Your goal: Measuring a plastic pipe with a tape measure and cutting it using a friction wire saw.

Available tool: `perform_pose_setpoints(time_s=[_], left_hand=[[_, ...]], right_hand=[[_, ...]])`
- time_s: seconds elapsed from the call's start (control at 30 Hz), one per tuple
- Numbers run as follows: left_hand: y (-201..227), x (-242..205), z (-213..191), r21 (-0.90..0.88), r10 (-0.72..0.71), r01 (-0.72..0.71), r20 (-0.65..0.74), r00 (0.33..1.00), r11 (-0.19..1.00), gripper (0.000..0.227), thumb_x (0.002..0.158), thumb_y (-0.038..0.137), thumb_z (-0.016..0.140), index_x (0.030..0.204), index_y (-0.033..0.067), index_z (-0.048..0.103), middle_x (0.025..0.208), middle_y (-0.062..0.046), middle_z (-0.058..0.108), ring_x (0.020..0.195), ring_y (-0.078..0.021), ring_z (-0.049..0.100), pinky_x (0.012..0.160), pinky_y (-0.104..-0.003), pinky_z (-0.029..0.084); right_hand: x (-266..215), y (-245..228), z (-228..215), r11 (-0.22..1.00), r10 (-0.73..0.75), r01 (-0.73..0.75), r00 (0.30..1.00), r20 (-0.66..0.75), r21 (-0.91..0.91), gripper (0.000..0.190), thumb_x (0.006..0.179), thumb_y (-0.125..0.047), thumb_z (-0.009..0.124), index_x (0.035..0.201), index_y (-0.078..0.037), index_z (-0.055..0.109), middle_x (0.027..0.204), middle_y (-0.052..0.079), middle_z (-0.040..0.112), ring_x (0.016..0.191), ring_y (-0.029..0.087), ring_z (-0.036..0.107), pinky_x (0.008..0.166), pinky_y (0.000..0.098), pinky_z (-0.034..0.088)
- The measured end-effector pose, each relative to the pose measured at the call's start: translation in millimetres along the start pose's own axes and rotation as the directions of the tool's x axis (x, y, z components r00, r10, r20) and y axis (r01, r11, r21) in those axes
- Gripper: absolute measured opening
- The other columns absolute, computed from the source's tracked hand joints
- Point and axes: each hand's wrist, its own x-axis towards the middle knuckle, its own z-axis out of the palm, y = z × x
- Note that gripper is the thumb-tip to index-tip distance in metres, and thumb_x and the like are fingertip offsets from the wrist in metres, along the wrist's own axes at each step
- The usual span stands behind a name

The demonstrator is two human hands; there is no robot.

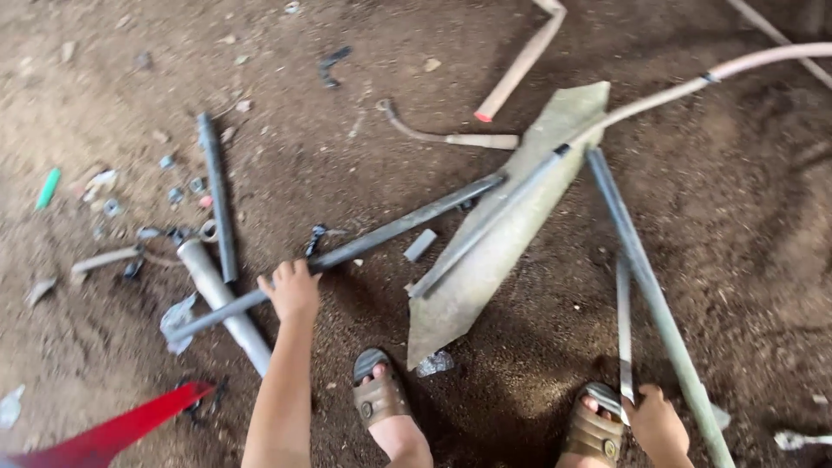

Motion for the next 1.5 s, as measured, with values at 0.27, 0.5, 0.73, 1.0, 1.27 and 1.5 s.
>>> perform_pose_setpoints(time_s=[0.27,0.5,0.73,1.0,1.27,1.5], left_hand=[[-12,0,31,0.048,0.026,-0.026,-0.003,1.000,0.999,0.045,0.108,0.049,0.058,0.131,0.0102,0.058,0.135,-0.013,0.072,0.136,-0.0322,0.064,0.128,-0.071,0.024],[-18,-24,38,0.108,0.134,-0.124,-0.083,0.988,0.986,0.060,0.108,0.061,0.048,0.141,0.0119,0.058,0.134,-0.013,0.068,0.130,-0.0324,0.063,0.124,-0.061,0.038],[-7,-71,27,-0.067,0.168,-0.197,-0.305,0.937,0.978,0.053,0.107,0.057,0.061,0.111,0.0054,0.068,0.099,-0.009,0.066,0.083,-0.0243,0.066,0.076,-0.039,0.058],[47,-133,5,-0.379,0.287,-0.295,-0.079,0.955,0.877,0.056,0.099,0.046,0.070,0.121,-0.0054,0.064,0.115,-0.017,0.066,0.081,-0.0264,0.072,0.071,-0.035,0.067],[69,-157,14,-0.144,0.333,-0.307,0.229,0.915,0.941,0.057,0.102,0.061,0.053,0.128,0.0106,0.055,0.082,-0.009,0.079,0.063,-0.0284,0.079,0.058,-0.040,0.066],[84,-162,11,-0.191,0.263,-0.215,0.280,0.923,0.958,0.044,0.107,0.055,0.052,0.119,0.0134,0.052,0.084,-0.010,0.077,0.064,-0.0270,0.080,0.058,-0.039,0.068]], right_hand=[[-36,-18,-22,0.999,-0.049,0.049,0.999,0.002,0.017,0.047,0.104,-0.042,0.063,0.144,-0.018,0.058,0.119,0.009,0.083,0.104,0.027,0.084,0.089,0.0437,0.069],[-24,-10,-13,0.993,-0.097,0.098,0.995,-0.021,0.066,0.038,0.103,-0.037,0.068,0.130,-0.011,0.067,0.112,0.010,0.083,0.098,0.026,0.083,0.090,0.0415,0.069],[-20,-2,-12,0.992,-0.081,0.086,0.995,-0.053,0.094,0.039,0.102,-0.042,0.069,0.130,-0.015,0.068,0.124,0.009,0.074,0.101,0.026,0.079,0.090,0.0424,0.068],[-33,-4,-24,0.991,-0.114,0.116,0.993,-0.036,0.073,0.049,0.104,-0.046,0.064,0.140,-0.013,0.060,0.127,0.012,0.071,0.086,0.023,0.079,0.080,0.0352,0.071],[-39,-3,-29,0.994,-0.102,0.102,0.995,-0.007,0.044,0.057,0.105,-0.049,0.060,0.150,-0.016,0.053,0.138,0.012,0.067,0.085,0.019,0.081,0.071,0.0286,0.073],[-36,0,-27,0.997,-0.082,0.082,0.997,0.004,0.009,0.059,0.106,-0.053,0.056,0.154,-0.018,0.050,0.140,0.010,0.067,0.098,0.022,0.082,0.081,0.0324,0.073]])
